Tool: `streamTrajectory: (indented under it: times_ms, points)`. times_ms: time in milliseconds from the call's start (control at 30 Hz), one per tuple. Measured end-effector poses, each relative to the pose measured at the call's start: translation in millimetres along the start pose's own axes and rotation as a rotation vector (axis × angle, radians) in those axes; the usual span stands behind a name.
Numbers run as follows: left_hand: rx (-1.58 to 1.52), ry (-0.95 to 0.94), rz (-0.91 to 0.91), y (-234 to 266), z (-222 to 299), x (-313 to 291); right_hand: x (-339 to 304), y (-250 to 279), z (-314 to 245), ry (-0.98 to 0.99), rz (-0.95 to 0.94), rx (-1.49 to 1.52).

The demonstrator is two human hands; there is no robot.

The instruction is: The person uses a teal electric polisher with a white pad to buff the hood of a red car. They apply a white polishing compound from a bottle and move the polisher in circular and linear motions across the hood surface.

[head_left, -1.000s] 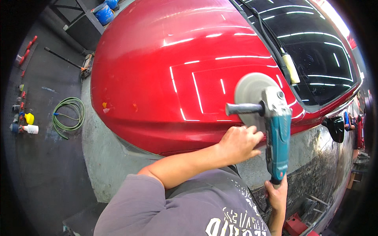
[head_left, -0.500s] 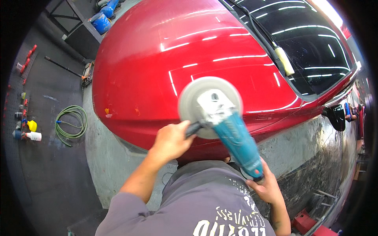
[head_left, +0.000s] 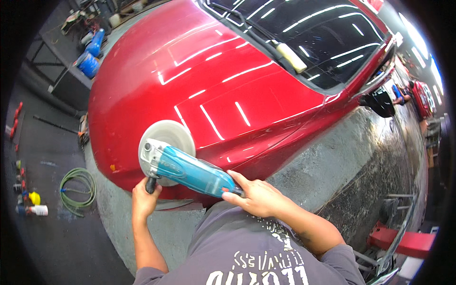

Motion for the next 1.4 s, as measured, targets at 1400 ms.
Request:
streamTrajectory:
  times_ms: [1400]
  points:
    - [-0.667,0.169,-0.36,-88.5,101.8,-134.4,-136.8,69.5,164.9,0.35,0.865,-0.305]
Point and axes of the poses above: each hand's wrist, its own x-axis towards the middle knuckle, its own y-axis out of the back of the hand, z = x × y, the point moved 7 cm from there along x, towards the middle knuckle, and after that the axes turned 8 degrees about z, right-handed, at the moved point
